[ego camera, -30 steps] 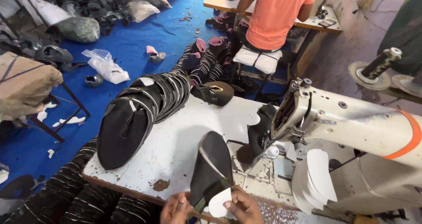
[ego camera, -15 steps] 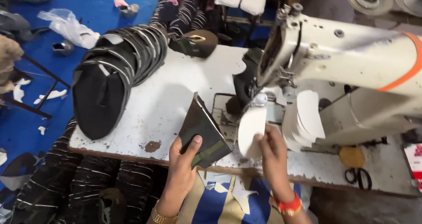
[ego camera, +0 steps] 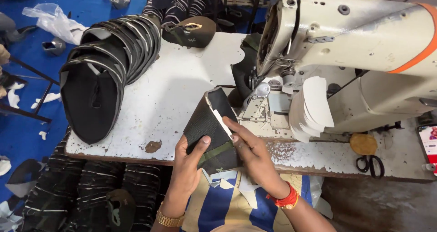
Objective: Aligning and inserting white padding components into shoe upper sections at a manufacturing workbench.
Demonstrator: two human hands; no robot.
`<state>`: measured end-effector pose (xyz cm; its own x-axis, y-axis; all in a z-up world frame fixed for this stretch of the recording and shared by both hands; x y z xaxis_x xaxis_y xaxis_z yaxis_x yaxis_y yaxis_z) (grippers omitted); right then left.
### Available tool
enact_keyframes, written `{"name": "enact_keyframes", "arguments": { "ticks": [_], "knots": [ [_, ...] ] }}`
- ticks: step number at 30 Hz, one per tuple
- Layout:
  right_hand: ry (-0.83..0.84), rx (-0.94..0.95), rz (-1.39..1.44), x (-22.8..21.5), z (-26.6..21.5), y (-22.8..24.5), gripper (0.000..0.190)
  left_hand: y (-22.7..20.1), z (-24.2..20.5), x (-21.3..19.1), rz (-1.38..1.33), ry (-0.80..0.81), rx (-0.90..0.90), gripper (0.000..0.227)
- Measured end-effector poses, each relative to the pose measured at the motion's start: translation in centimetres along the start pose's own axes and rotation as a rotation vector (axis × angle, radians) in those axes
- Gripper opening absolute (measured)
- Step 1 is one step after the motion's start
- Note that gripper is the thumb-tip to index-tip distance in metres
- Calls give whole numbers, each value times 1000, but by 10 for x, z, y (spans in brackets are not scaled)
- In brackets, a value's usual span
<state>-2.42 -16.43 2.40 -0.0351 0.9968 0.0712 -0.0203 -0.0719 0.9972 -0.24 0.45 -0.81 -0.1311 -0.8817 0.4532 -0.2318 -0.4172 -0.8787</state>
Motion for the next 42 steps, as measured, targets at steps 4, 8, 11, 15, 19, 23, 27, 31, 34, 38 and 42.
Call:
{"name": "enact_keyframes", "arguments": {
  "ticks": [4,8,11,15,19,23,27,31,34,38,42],
  "knots": [
    [42,-22,139,-1,-7,-11,50,-1,3,6,6,6,13,41],
    [42,79,178,-3,-11,-34,76,7,4,1,46,19,26,42],
    [65,57,341,3,-13,-5,71,3,9,-7,4,38,-233,45],
    [81,93,336,6,-25,-7,71,-6,23,-4,-50,86,-328,46],
    [-19,83,411,-14,-30,-31,71,-17,38,25,61,96,-179,33],
    [-181,58,196,-53,-27,-58,75,0,66,55,196,94,19,28],
    [-175,41,480,-71,-4,-43,72,23,90,74,211,63,95,29],
    [-179,73,580,-72,8,-36,68,27,110,72,284,59,112,31],
    [-212,65,510,-53,13,-36,69,21,130,63,278,188,128,36],
    [-305,-16,445,-25,20,-32,68,7,156,51,385,393,15,34],
    [-367,-93,491,-24,36,-40,63,-2,173,53,541,421,55,37]
  ]
}}
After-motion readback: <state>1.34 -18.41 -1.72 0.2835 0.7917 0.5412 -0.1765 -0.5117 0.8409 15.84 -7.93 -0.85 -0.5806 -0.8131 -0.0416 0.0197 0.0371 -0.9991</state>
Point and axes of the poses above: each hand's wrist, its own z-axis towards the middle knuckle, its own x-axis out of the palm, y = z × x, the point moved 3 cm from there along z, towards the middle knuckle, and after that the axes turned 10 degrees about z, right-handed, at the moved point
